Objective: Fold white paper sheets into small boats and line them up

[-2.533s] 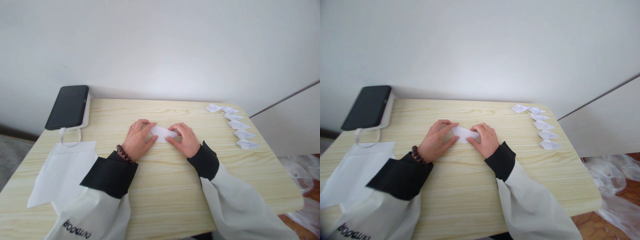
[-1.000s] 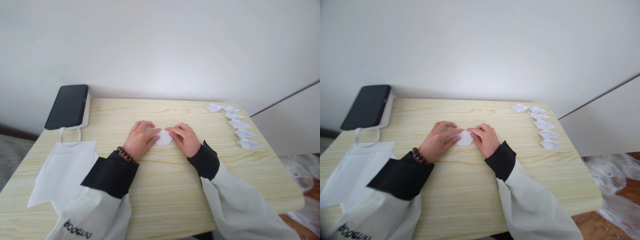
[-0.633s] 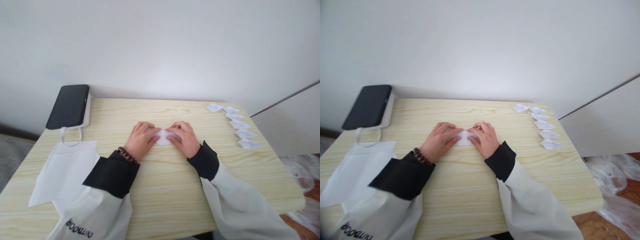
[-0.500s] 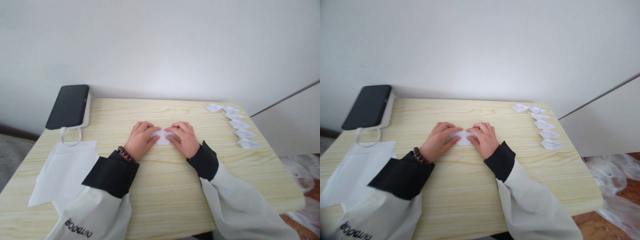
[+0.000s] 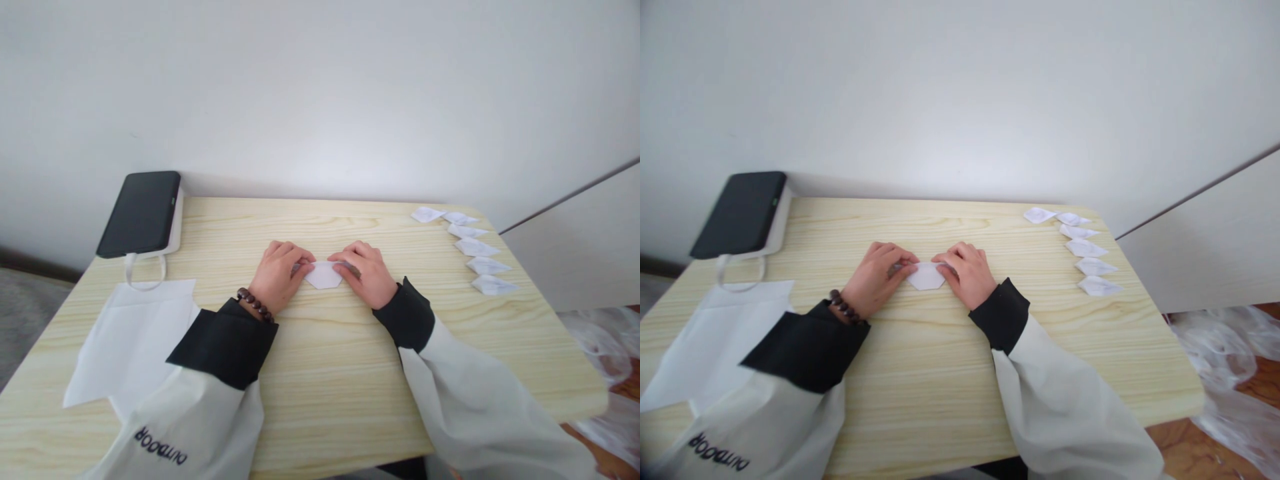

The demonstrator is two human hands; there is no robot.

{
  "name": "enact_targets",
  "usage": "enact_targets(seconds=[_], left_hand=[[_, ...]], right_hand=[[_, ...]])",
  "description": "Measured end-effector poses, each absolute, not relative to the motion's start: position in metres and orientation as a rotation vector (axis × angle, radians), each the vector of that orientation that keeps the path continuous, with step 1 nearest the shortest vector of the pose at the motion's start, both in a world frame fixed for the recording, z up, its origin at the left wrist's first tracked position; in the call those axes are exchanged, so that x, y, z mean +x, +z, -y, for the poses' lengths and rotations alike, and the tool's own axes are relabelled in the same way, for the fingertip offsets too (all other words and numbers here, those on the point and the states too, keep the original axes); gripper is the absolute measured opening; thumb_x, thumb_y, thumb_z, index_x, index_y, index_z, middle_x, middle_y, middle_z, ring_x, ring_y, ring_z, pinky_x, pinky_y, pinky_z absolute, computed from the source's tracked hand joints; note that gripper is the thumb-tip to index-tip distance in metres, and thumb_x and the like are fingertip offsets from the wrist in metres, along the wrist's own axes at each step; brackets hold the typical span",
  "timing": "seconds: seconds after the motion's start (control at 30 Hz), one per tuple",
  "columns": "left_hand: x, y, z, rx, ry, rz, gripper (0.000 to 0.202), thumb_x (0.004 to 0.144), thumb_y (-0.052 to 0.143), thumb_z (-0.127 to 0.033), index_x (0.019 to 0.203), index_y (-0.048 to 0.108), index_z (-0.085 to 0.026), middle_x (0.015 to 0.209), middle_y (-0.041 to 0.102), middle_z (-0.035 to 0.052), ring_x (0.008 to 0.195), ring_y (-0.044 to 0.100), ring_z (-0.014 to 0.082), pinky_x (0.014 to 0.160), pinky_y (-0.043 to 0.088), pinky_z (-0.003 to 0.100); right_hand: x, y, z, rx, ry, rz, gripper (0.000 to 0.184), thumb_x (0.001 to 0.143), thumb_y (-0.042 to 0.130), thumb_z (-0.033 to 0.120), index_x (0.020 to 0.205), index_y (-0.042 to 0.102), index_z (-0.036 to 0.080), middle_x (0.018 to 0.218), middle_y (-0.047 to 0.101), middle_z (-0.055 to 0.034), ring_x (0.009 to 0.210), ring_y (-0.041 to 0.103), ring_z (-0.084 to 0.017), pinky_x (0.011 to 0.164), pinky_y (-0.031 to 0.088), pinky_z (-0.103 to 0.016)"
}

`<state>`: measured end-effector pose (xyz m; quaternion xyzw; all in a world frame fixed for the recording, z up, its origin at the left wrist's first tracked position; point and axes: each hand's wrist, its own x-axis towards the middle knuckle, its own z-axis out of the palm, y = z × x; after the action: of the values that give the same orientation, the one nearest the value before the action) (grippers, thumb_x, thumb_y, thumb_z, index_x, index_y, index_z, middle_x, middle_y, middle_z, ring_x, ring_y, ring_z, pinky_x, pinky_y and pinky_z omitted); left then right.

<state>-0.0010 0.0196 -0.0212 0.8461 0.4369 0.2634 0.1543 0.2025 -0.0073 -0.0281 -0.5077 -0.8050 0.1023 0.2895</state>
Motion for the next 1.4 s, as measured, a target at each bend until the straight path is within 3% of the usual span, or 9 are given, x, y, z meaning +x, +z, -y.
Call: enact_targets(seconds=[0.5,0.73,0.9,1.1,1.4], left_hand=[[-0.003,-0.018,-0.021,2.753,0.777,-1.115,0.021,0.090,0.048,-0.025,0.082,0.065,-0.017,0.085,0.064,0.0073,0.087,0.049,0.0213,0.084,0.046,0.036],[-0.005,-0.020,-0.020,2.761,0.786,-1.143,0.022,0.089,0.050,-0.024,0.102,0.067,-0.021,0.093,0.065,0.0071,0.090,0.051,0.0214,0.083,0.047,0.037],[-0.005,-0.021,-0.018,2.787,0.771,-1.184,0.021,0.089,0.051,-0.025,0.097,0.070,-0.023,0.092,0.065,0.0065,0.087,0.052,0.0209,0.078,0.047,0.036],[-0.005,-0.021,-0.017,2.785,0.802,-1.202,0.018,0.088,0.053,-0.025,0.095,0.069,-0.021,0.091,0.065,0.0060,0.087,0.053,0.0200,0.078,0.047,0.034],[-0.012,-0.019,-0.018,2.676,0.772,-1.364,0.020,0.085,0.058,-0.034,0.093,0.069,-0.020,0.088,0.066,0.0048,0.086,0.055,0.0206,0.080,0.046,0.035]], right_hand=[[0.226,-0.026,-0.006,-1.098,0.323,2.238,0.021,0.091,0.048,0.032,0.088,0.065,0.019,0.085,0.064,-0.0058,0.084,0.056,-0.018,0.078,0.046,-0.033],[0.226,-0.031,-0.006,-1.092,0.202,2.264,0.026,0.092,0.046,0.028,0.109,0.065,0.021,0.089,0.059,-0.0067,0.084,0.053,-0.018,0.079,0.046,-0.035],[0.221,-0.028,-0.002,-1.134,0.137,2.270,0.026,0.091,0.046,0.023,0.104,0.068,0.021,0.091,0.057,-0.0076,0.078,0.049,-0.017,0.075,0.046,-0.034],[0.219,-0.027,0.000,-1.118,0.087,2.289,0.023,0.091,0.048,0.020,0.102,0.068,0.021,0.096,0.059,-0.0079,0.085,0.051,-0.017,0.077,0.045,-0.034],[0.214,-0.027,0.004,-1.110,-0.090,2.343,0.020,0.090,0.050,0.018,0.100,0.068,0.019,0.089,0.064,-0.0059,0.082,0.052,-0.018,0.072,0.040,-0.031]])
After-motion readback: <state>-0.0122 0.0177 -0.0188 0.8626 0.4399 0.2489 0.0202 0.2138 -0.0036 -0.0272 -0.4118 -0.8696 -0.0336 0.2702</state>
